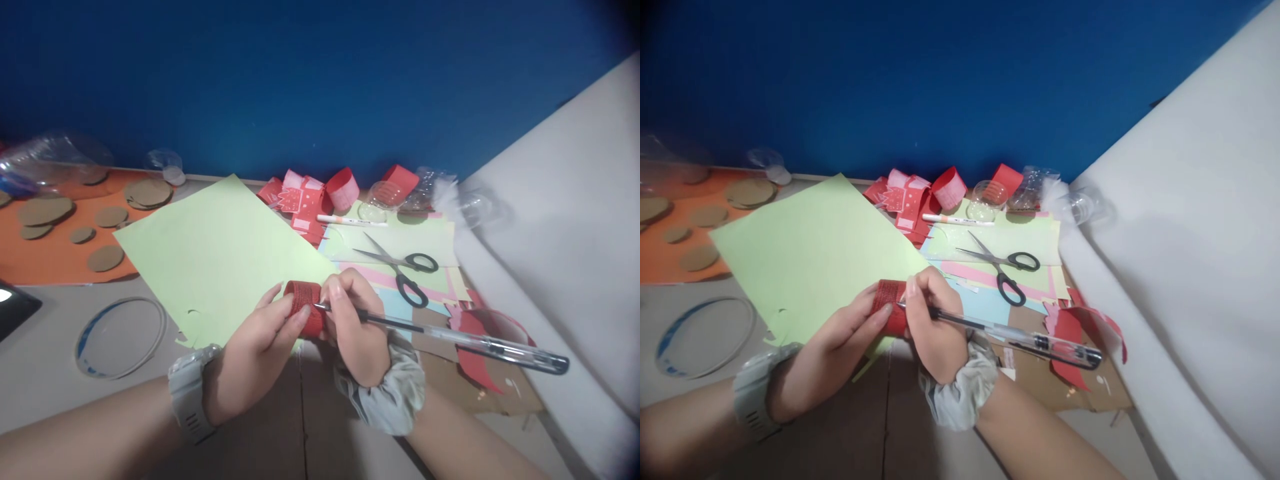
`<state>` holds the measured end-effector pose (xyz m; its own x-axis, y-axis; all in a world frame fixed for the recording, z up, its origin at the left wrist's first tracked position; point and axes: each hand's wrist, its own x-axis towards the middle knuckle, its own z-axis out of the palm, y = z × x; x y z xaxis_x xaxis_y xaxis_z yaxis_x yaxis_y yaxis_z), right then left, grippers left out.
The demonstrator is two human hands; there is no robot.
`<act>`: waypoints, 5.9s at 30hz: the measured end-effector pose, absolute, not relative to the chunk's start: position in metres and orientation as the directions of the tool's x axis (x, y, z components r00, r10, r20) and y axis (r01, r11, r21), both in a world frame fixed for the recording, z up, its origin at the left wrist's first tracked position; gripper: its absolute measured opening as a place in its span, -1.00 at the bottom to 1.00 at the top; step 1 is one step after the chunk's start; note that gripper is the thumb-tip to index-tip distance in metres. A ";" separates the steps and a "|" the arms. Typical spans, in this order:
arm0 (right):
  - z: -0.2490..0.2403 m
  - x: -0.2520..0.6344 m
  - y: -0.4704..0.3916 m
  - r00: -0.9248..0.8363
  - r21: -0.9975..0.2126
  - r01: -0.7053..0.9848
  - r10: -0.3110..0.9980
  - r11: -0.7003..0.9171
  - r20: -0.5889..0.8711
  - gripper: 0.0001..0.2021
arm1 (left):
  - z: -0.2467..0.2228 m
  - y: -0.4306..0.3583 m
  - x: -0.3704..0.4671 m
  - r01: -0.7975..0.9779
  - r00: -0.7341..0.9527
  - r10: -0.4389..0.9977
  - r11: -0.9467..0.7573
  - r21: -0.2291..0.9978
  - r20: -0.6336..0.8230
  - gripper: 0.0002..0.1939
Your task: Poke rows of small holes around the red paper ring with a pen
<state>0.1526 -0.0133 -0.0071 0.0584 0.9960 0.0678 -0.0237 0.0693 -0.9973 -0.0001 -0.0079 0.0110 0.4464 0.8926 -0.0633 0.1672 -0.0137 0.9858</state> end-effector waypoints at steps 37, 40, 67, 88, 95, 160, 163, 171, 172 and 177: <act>-0.003 0.155 -0.012 0.023 -0.991 0.069 0.993 0.117 0.118 -0.66 | 0.010 -0.009 0.001 0.194 0.395 0.918 -0.038 0.980 -0.043 -0.64; -0.002 0.155 -0.012 0.011 -0.989 0.085 0.993 0.118 0.119 -0.66 | 0.010 -0.009 0.001 0.197 0.394 0.919 -0.053 0.979 -0.029 -0.62; -0.005 0.156 -0.018 0.094 -0.953 0.152 0.957 0.261 0.276 -0.70 | 0.009 -0.008 0.000 0.119 0.346 0.929 0.094 0.988 -0.130 -0.67; 0.001 0.156 -0.008 0.032 -0.975 0.146 0.984 0.170 0.176 -0.67 | 0.012 -0.006 0.000 0.143 0.432 0.898 0.022 0.990 -0.083 -0.66; 0.000 0.157 -0.008 -0.005 -0.955 0.196 0.975 0.221 0.224 -0.69 | 0.010 -0.008 0.001 0.111 0.419 0.903 0.055 0.992 -0.097 -0.66; 0.002 0.159 -0.009 -0.060 -0.951 0.197 0.971 0.237 0.230 -0.68 | 0.009 -0.008 -0.001 0.051 0.454 0.888 0.050 0.997 -0.068 -0.66; 0.002 0.158 -0.009 -0.037 -0.952 0.208 0.975 0.224 0.221 -0.69 | 0.009 -0.008 -0.002 0.051 0.456 0.886 0.066 0.997 -0.082 -0.65; 0.001 0.160 -0.010 -0.070 -0.944 0.212 0.968 0.251 0.242 -0.69 | 0.011 -0.008 -0.001 0.050 0.456 0.885 0.080 0.996 -0.094 -0.68; 0.000 0.160 -0.010 -0.068 -0.946 0.211 0.969 0.246 0.236 -0.69 | 0.011 -0.008 -0.001 0.045 0.453 0.886 0.086 0.995 -0.097 -0.67; 0.000 0.160 -0.010 -0.041 -0.950 0.213 0.973 0.230 0.226 -0.71 | 0.011 -0.008 -0.001 0.036 0.455 0.884 0.098 0.995 -0.103 -0.68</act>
